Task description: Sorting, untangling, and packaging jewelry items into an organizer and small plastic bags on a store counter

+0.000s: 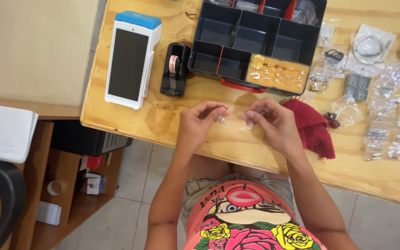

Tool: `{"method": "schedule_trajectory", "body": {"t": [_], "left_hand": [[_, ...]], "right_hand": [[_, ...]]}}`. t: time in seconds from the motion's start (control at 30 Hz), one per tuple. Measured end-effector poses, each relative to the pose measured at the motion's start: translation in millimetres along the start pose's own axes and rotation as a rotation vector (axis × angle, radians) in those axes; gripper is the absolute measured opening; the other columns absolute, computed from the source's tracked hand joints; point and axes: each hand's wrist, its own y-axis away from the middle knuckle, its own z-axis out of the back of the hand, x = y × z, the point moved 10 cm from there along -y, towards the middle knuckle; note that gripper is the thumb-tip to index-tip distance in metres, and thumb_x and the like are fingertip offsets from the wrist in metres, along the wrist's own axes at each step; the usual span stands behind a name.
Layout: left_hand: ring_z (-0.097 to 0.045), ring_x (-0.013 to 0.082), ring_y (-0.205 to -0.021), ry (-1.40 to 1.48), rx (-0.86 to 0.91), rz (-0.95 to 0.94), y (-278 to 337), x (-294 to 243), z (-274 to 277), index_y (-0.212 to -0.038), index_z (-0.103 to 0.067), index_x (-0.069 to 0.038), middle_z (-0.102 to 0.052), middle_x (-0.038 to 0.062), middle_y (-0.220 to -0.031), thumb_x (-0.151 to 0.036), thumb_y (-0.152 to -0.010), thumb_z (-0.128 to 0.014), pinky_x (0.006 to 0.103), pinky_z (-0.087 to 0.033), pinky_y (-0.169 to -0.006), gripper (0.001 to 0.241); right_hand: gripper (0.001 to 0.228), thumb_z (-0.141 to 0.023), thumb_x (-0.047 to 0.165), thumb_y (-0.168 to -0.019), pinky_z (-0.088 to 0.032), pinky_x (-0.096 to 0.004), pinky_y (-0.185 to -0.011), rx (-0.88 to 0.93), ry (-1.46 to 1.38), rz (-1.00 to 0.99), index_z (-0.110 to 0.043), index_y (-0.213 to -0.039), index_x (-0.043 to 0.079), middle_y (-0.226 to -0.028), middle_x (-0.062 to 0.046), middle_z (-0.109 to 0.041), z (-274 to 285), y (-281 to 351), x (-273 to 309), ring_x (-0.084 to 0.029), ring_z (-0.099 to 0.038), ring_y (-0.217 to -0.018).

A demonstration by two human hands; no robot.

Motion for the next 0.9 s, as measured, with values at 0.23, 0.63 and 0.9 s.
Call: {"method": "schedule_trajectory", "body": {"t": [0.23,0.63,0.9], "left_hand": [[-0.076,0.0244,-0.086,-0.728,0.247,-0.278,-26,-63,-7,-0.095,-0.077,-0.025,-0.079,-0.002,-0.084,-0.036,-0.094,-0.071,0.0384,-0.059,-0.077,0.013],[-0.071,0.0121,-0.09,-1.037,0.354,-0.486,-28,-77,-38,-0.098,-0.066,-0.028,-0.07,-0.01,-0.082,-0.037,-0.1,-0.064,0.027,-0.053,-0.083,0.01],[-0.071,0.0142,-0.085,-1.035,0.347,-0.523,-17,-108,-38,-0.104,-0.065,-0.025,-0.065,-0.008,-0.084,-0.032,-0.106,-0.057,0.0284,-0.054,-0.078,0.011]], "right_hand": [[0.019,-0.084,0.007,-0.078,-0.055,-0.03,-0.071,-0.062,0.426,0.029,-0.078,-0.092,0.018,-0.077,-0.001,-0.074,-12,-6,-4,-0.016,-0.07,-0.073],[0.016,-0.083,0.01,-0.079,-0.054,-0.034,-0.072,-0.128,0.411,0.156,-0.076,-0.091,0.016,-0.08,-0.004,-0.071,-7,-14,-3,-0.024,-0.069,-0.075],[0.015,-0.082,0.01,-0.087,-0.055,-0.029,-0.08,-0.182,0.256,0.103,-0.075,-0.099,0.015,-0.086,0.001,-0.075,3,-8,7,-0.014,-0.072,-0.08]]}}
